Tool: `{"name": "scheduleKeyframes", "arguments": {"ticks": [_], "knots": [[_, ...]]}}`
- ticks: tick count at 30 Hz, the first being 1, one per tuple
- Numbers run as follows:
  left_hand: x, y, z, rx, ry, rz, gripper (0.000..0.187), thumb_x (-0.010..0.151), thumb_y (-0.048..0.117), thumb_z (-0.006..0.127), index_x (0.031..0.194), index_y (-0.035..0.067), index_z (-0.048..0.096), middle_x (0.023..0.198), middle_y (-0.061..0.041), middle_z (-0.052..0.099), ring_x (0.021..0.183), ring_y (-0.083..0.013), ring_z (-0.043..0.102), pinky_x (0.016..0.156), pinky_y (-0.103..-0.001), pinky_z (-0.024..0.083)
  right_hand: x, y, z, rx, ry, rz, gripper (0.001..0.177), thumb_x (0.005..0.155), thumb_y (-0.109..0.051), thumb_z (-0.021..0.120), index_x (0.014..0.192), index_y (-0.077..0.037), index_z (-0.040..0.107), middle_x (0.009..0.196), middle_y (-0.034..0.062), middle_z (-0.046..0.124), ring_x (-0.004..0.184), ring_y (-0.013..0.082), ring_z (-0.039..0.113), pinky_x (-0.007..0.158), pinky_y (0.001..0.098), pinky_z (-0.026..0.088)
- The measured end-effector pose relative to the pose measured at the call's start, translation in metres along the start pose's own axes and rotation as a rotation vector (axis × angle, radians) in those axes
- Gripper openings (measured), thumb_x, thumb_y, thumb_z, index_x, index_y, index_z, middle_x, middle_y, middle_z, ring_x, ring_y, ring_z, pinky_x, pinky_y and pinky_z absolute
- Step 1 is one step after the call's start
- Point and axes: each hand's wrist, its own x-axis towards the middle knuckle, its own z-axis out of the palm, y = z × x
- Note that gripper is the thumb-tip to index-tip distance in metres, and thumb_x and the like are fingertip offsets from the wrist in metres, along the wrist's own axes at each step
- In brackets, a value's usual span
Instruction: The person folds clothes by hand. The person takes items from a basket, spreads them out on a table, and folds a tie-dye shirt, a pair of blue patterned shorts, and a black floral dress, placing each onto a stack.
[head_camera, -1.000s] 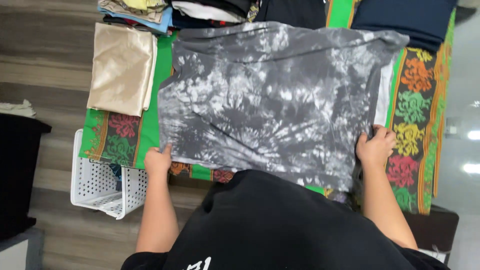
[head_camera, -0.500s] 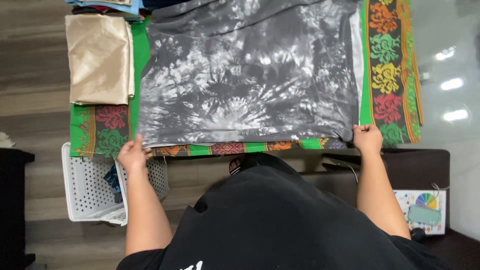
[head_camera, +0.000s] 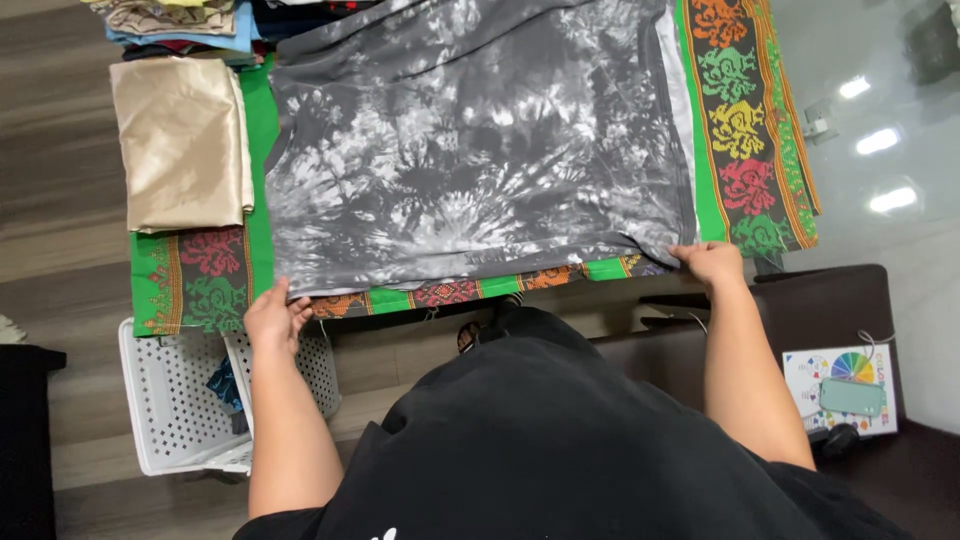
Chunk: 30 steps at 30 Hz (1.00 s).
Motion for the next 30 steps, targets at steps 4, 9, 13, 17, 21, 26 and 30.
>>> {"name": "scheduleKeyframes", "arguments": {"ticks": [4, 9, 13, 17, 21, 26, 30], "knots": [[-0.009, 0.002, -0.001, -0.006, 0.044, 0.002, 0.033, 0.101, 0.025, 0.071, 0.116, -0.004, 0.062, 0.093, -0.008, 0.069, 0.07, -0.0147, 0.068, 0.057, -0.028, 0.058, -0.005, 0.013, -0.002, 0.202, 0.101, -0.025, 0.022, 0.081, -0.007, 0.084, 0.096, 0.003, 0.071, 0.09, 0.0092, 0.072, 0.075, 0.0156, 0.069, 0.063, 0.0331, 0.058], [-0.019, -0.006, -0.008, 0.027, 0.046, -0.007, 0.033, 0.101, 0.025, 0.07, 0.116, -0.003, 0.063, 0.093, -0.008, 0.069, 0.071, -0.013, 0.067, 0.058, -0.027, 0.059, -0.022, 0.019, -0.008, 0.283, 0.058, -0.01, 0.03, 0.08, -0.003, 0.082, 0.107, 0.002, 0.069, 0.097, 0.0095, 0.073, 0.077, 0.0156, 0.071, 0.063, 0.033, 0.062], [-0.016, -0.013, -0.004, 0.043, 0.034, -0.048, 0.03, 0.1, 0.025, 0.069, 0.115, -0.001, 0.063, 0.092, -0.008, 0.07, 0.07, -0.0146, 0.068, 0.057, -0.028, 0.058, -0.051, -0.003, -0.008, 0.198, -0.037, 0.192, 0.037, 0.088, -0.022, 0.08, 0.113, -0.001, 0.063, 0.097, 0.0094, 0.072, 0.073, 0.0216, 0.071, 0.058, 0.0374, 0.058], [-0.011, -0.022, 0.004, 0.057, -0.021, -0.052, 0.032, 0.102, 0.027, 0.067, 0.113, -0.003, 0.063, 0.091, -0.008, 0.069, 0.07, -0.0162, 0.068, 0.056, -0.029, 0.057, -0.061, -0.008, 0.004, 0.207, -0.091, 0.27, 0.043, 0.093, -0.034, 0.077, 0.109, 0.002, 0.061, 0.096, 0.0102, 0.072, 0.069, 0.024, 0.07, 0.055, 0.0409, 0.055], [-0.013, -0.015, 0.002, 0.055, -0.009, -0.05, 0.03, 0.102, 0.026, 0.065, 0.113, -0.001, 0.064, 0.094, -0.009, 0.069, 0.074, -0.0164, 0.069, 0.06, -0.03, 0.057, -0.039, 0.006, 0.009, 0.414, -0.126, 0.213, 0.031, 0.098, -0.028, 0.072, 0.107, 0.0, 0.064, 0.094, 0.0132, 0.072, 0.071, 0.022, 0.071, 0.061, 0.0405, 0.06], [-0.02, 0.045, -0.02, -0.214, -0.057, 0.047, 0.028, 0.104, 0.028, 0.066, 0.115, 0.004, 0.059, 0.1, -0.009, 0.064, 0.082, -0.0154, 0.065, 0.067, -0.028, 0.057, -0.001, -0.01, -0.076, 0.984, -0.149, -0.191, 0.016, 0.111, -0.013, 0.065, 0.115, 0.002, 0.063, 0.107, 0.0129, 0.071, 0.093, 0.0254, 0.074, 0.084, 0.0381, 0.065], [-0.024, 0.079, -0.029, -0.227, -0.141, 0.187, 0.026, 0.103, 0.028, 0.065, 0.116, 0.006, 0.058, 0.098, -0.006, 0.068, 0.078, -0.0142, 0.066, 0.065, -0.028, 0.056, -0.002, -0.014, -0.126, 1.177, -0.206, -0.45, 0.012, 0.118, -0.008, 0.062, 0.116, 0.004, 0.06, 0.117, 0.0189, 0.069, 0.103, 0.0286, 0.072, 0.096, 0.0406, 0.063]]}}
